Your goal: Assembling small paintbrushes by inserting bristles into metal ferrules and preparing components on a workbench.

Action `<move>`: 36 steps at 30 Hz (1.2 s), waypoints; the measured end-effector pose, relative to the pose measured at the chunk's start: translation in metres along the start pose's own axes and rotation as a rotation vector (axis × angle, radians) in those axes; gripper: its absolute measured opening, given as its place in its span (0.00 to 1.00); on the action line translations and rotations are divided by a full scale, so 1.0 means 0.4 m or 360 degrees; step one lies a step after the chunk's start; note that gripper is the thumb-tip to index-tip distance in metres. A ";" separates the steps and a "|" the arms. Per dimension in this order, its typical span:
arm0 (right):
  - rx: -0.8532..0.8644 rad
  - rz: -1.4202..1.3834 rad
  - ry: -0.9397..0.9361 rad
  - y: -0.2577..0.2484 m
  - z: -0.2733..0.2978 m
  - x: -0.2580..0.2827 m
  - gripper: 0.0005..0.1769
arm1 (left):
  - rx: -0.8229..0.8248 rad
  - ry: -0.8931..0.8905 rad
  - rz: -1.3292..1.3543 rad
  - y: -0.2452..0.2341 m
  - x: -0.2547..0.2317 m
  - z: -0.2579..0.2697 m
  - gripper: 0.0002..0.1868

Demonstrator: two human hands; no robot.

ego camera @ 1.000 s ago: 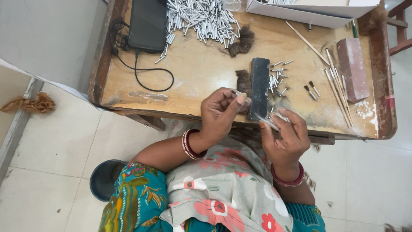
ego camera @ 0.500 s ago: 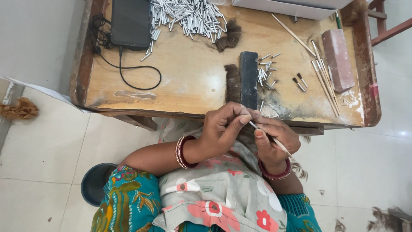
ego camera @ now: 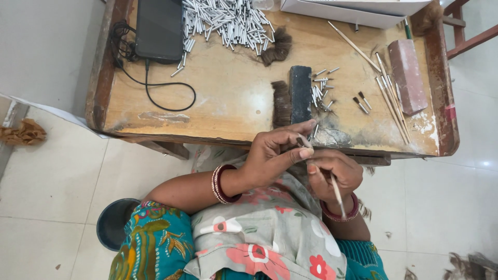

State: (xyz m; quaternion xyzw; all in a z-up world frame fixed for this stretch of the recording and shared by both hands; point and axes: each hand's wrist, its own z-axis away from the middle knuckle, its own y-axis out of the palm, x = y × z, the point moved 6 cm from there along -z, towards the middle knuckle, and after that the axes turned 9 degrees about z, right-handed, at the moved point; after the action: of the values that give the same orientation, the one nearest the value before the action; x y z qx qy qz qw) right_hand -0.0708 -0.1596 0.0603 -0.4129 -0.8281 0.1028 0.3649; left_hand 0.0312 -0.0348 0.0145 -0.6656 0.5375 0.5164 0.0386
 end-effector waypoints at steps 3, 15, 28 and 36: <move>0.0133 -0.0083 0.0199 -0.005 -0.003 -0.019 0.10 | 0.0002 -0.0148 0.0111 0.003 0.017 -0.001 0.07; 0.0549 0.1152 0.0225 -0.038 -0.296 -0.419 0.06 | -0.0527 0.0405 -0.0767 -0.137 -0.101 -0.086 0.12; 0.0094 0.0929 0.0166 -0.153 -0.209 -0.214 0.09 | -0.0474 0.0436 -0.0779 -0.139 -0.108 -0.079 0.10; 0.0185 0.0699 0.0159 -0.063 -0.134 -0.107 0.05 | -0.0099 0.0541 -0.1345 -0.053 -0.109 -0.093 0.08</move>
State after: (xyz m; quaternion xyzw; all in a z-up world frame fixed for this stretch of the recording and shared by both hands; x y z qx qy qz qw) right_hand -0.0325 -0.2151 0.0880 -0.5660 -0.6921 0.2066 0.3975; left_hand 0.0760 -0.0190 0.0531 -0.9026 0.2016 0.3547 0.1371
